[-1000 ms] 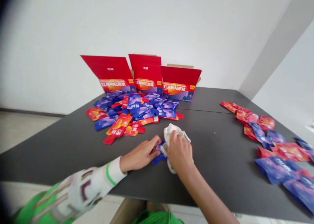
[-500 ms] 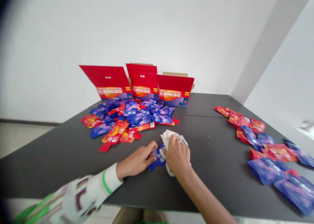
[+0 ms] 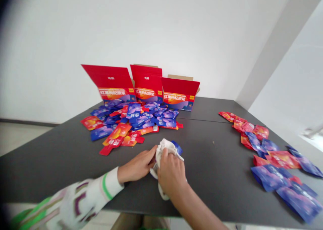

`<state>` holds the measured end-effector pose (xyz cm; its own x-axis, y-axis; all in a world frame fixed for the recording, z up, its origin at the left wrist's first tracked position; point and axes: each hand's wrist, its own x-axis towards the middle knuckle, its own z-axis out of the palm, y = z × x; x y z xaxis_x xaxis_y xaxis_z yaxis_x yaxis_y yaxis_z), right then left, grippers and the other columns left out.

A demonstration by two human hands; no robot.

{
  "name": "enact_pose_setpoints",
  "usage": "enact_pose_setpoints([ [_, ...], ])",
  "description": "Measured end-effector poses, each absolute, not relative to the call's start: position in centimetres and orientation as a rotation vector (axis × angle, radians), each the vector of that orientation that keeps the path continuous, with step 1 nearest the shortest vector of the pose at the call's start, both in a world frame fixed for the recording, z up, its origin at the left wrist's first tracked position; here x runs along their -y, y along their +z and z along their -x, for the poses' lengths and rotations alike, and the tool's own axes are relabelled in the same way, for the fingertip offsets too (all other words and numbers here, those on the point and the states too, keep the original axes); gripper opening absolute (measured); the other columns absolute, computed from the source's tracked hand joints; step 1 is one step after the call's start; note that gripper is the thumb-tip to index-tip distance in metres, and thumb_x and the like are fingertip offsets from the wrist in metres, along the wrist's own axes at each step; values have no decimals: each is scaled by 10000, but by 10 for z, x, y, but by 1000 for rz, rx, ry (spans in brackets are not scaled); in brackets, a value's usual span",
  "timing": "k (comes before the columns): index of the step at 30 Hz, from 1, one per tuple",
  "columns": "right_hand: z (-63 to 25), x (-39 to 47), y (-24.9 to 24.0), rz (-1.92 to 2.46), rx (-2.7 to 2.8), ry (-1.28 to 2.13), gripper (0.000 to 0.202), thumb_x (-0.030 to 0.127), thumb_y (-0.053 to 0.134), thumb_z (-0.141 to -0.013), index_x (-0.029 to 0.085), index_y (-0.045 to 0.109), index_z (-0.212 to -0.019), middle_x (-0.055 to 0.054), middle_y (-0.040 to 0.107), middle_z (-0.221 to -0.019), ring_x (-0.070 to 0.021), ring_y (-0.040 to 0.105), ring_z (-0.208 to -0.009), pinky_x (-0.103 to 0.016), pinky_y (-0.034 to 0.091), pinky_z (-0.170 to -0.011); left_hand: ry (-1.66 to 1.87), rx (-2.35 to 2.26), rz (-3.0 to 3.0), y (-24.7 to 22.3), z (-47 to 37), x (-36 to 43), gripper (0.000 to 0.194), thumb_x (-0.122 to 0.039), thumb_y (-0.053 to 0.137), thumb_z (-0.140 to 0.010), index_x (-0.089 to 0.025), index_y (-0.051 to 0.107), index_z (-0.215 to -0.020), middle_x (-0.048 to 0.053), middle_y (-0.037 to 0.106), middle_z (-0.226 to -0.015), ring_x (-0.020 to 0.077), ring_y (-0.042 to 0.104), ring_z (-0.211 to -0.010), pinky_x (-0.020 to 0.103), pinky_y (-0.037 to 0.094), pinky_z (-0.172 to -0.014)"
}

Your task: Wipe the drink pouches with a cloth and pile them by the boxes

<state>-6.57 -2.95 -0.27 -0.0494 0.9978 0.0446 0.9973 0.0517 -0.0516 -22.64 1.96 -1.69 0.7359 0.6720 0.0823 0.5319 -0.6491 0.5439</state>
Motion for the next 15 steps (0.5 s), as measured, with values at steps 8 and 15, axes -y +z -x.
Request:
enact_pose_setpoints([
  [8,64,23,-1,2158,2188,-23,359,302,455,-832,171,389,-1160,-109,615,-959,-237,611,-878,-308,421,-714,368,-908,-2449,-18,226,-19,185,-210,432,-855,-213,385,-1034,24,582,-852,193,574,-792,263,388,-675],
  [15,32,3,-9,2316,1905,178,313,384,408,-856,174,386,-1087,-130,622,-995,-265,616,-887,-311,398,-673,478,-882,-2279,-17,230,-24,178,-202,445,-854,-211,414,-1029,0,561,-829,160,561,-770,261,409,-691],
])
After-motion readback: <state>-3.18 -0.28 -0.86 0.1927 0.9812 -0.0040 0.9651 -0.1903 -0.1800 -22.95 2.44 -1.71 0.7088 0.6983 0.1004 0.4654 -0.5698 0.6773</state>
